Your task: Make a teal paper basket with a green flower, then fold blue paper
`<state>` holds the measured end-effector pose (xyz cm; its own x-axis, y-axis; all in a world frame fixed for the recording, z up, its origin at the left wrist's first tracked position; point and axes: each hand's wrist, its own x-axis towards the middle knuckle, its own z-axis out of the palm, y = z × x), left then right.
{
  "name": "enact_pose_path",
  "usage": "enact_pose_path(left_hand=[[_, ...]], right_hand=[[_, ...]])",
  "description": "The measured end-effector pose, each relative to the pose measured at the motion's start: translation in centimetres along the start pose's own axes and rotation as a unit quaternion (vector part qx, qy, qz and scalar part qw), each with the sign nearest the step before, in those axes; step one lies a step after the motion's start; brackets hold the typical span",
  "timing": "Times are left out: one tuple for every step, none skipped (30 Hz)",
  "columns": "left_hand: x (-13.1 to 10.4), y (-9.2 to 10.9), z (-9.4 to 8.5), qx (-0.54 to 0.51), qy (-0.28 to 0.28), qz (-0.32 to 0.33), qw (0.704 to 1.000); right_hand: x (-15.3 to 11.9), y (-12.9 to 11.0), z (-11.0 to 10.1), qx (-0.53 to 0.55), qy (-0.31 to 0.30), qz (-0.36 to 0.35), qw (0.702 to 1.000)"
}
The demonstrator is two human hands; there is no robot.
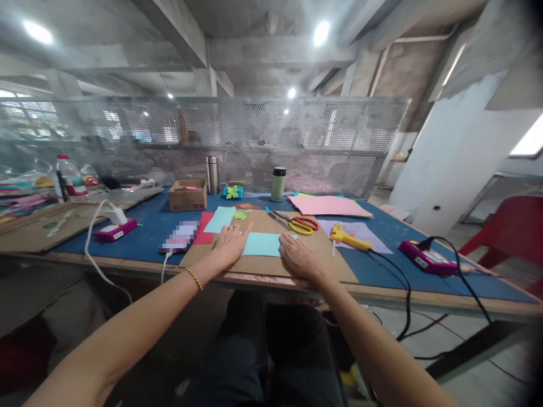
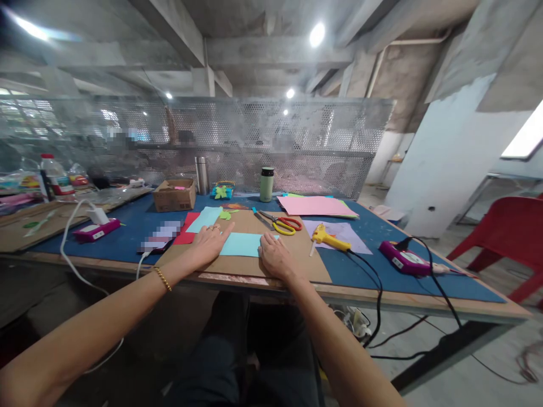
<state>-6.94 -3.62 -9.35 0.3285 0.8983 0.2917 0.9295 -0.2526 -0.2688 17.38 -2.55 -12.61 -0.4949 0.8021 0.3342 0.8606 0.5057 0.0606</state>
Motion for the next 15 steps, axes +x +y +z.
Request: enact_pose_path(left_hand=[[-0.19,-0.27,0.01,0.002,-0.003,-0.003,1.000],[-0.35,-0.50,0.05,0.004,-0.007,-0.007,1.000],[-0.47,-0.67,0.09,0.006,-0.006,-0.009,1.000],[-0.54,-0.78,0.11,0.011,0.004,-0.004,1.000],[-0.57,-0.84,0.11,0.018,0.024,0.014,0.999],[-0.55,-0.86,0.06,0.026,0.052,0.048,0.997],[-0.46,-0.84,0.00,0.033,0.082,0.094,0.992],[-0.33,-0.82,-0.08,0.039,0.110,0.143,0.983],[-0.17,-0.80,-0.15,0.043,0.129,0.191,0.972],[0.02,-0.79,-0.19,0.044,0.135,0.230,0.963],[0.19,-0.80,-0.19,0.042,0.132,0.258,0.956],[0.32,-0.84,-0.14,0.039,0.123,0.277,0.952],[0.38,-0.91,-0.04,0.037,0.112,0.288,0.950],[0.36,-1.01,0.10,0.034,0.099,0.291,0.951],[0.25,-1.15,0.27,0.031,0.086,0.285,0.954]], right_hand=[[0.01,0.02,-0.04,0.002,-0.002,0.001,1.000],[0.03,0.04,-0.05,0.003,-0.002,0.001,1.000],[0.06,0.06,-0.05,0.005,-0.003,0.001,1.000],[0.09,0.08,-0.03,0.007,-0.003,0.001,1.000],[0.12,0.08,0.00,0.008,-0.003,0.001,1.000],[0.13,0.08,0.03,0.010,-0.002,0.001,1.000],[0.14,0.07,0.06,0.012,-0.002,0.000,1.000],[0.13,0.05,0.08,0.012,-0.001,0.000,1.000],[0.11,0.04,0.08,0.013,0.000,0.000,1.000],[0.08,0.02,0.07,0.013,0.001,0.000,1.000],[0.05,0.00,0.04,0.013,0.001,-0.001,1.000],[0.03,-0.01,0.00,0.012,0.000,-0.001,1.000],[0.01,-0.02,-0.04,0.012,-0.001,-0.001,1.000],[0.01,-0.02,-0.07,0.012,-0.002,-0.001,1.000],[0.03,-0.03,-0.11,0.012,-0.004,-0.001,1.000]])
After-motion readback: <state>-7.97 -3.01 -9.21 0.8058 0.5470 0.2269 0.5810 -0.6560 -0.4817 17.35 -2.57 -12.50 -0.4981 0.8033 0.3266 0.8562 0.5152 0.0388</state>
